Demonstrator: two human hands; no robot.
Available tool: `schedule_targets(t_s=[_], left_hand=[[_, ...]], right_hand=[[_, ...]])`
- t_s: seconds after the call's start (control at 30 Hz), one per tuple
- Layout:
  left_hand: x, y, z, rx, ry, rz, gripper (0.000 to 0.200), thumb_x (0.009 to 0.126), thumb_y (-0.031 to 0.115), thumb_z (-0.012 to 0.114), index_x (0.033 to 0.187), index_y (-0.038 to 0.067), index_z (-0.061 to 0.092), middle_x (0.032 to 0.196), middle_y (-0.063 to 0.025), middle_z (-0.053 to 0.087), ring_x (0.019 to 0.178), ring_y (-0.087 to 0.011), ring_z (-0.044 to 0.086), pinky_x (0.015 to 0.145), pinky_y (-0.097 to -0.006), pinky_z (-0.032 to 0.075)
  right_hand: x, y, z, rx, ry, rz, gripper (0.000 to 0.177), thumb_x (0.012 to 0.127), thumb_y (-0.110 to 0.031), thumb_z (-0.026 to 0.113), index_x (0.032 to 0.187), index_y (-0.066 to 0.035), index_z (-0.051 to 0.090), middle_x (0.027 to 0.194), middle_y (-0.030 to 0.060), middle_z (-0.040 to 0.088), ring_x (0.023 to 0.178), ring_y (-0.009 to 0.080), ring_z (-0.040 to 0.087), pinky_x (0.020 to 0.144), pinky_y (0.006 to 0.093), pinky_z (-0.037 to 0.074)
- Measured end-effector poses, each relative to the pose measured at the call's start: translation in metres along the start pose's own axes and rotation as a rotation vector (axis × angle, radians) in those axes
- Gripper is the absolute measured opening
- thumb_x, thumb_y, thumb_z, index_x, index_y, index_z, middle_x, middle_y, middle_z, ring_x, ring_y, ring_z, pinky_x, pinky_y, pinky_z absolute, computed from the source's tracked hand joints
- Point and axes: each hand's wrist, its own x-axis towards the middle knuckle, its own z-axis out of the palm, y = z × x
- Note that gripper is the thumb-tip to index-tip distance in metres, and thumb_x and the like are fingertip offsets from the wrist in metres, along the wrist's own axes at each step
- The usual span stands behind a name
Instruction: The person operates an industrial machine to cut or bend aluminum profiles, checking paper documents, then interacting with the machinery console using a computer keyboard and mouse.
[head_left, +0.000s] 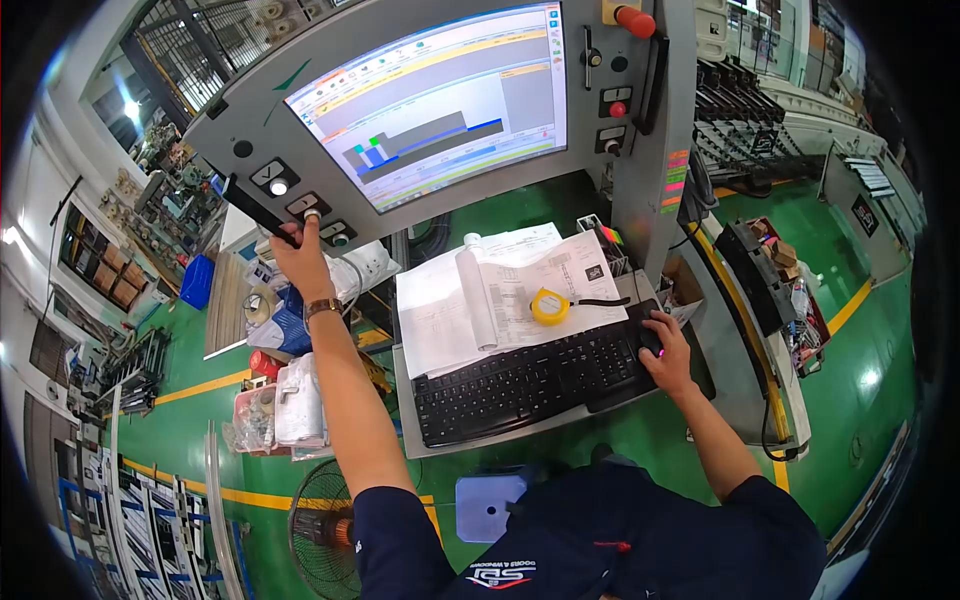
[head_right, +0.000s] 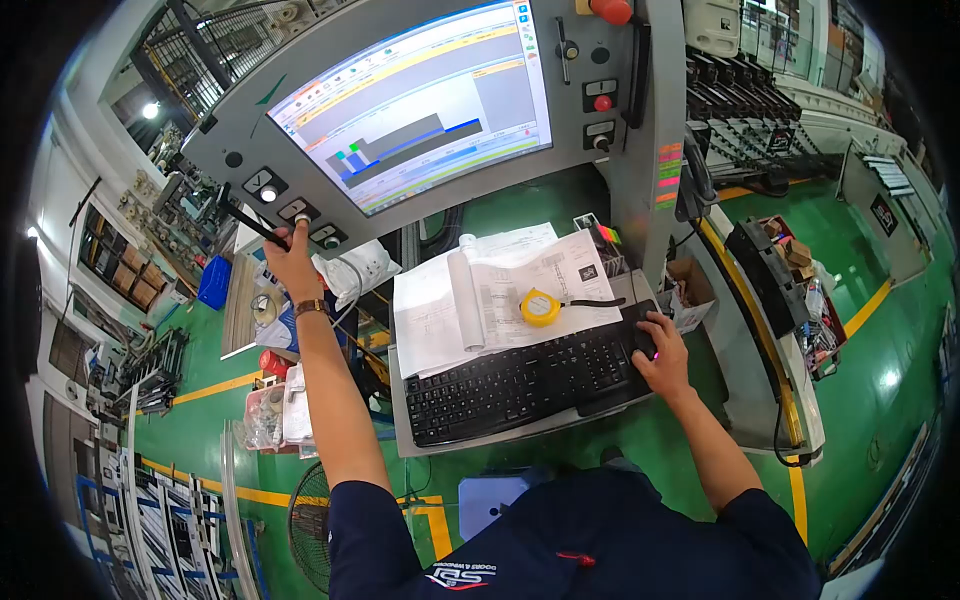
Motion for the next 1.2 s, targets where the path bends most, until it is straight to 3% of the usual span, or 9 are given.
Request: schedule_targets(t_s=[1.0,1.13,1.2], left_hand=[[0.003,-0.008,0.0,0.025,0.022,0.042,0.031,0.099,0.013,0.086,0.107,0.006,0.057,0.091,0.0027,0.053,0.081,-0.0088,0.048,0.073,-0.026,0.041],[0.005,-0.018,-0.004,-0.008,0.009,0.053,0.027,0.103,0.012,0.084,0.11,0.005,0.059,0.094,0.0018,0.056,0.082,-0.0091,0.05,0.074,-0.0257,0.043],[0.005,-0.021,-0.005,0.036,0.001,0.057,0.026,0.104,0.01,0.083,0.111,0.003,0.059,0.098,-0.0005,0.06,0.088,-0.01,0.057,0.08,-0.0262,0.049]], right_hand=[[-0.001,-0.003,-0.002,0.01,-0.025,0.055,0.056,0.08,-0.02,0.076,0.134,-0.005,0.07,0.147,0.0183,0.066,0.135,0.0427,0.065,0.115,0.0496,0.052],[0.001,-0.006,-0.003,0.003,-0.034,0.059,0.056,0.081,-0.02,0.076,0.134,-0.005,0.07,0.147,0.018,0.066,0.136,0.0426,0.065,0.116,0.05,0.052],[0.0,-0.006,-0.005,0.0,-0.034,0.054,0.056,0.081,-0.02,0.076,0.134,-0.005,0.07,0.147,0.0178,0.066,0.136,0.0426,0.065,0.116,0.0502,0.052]])
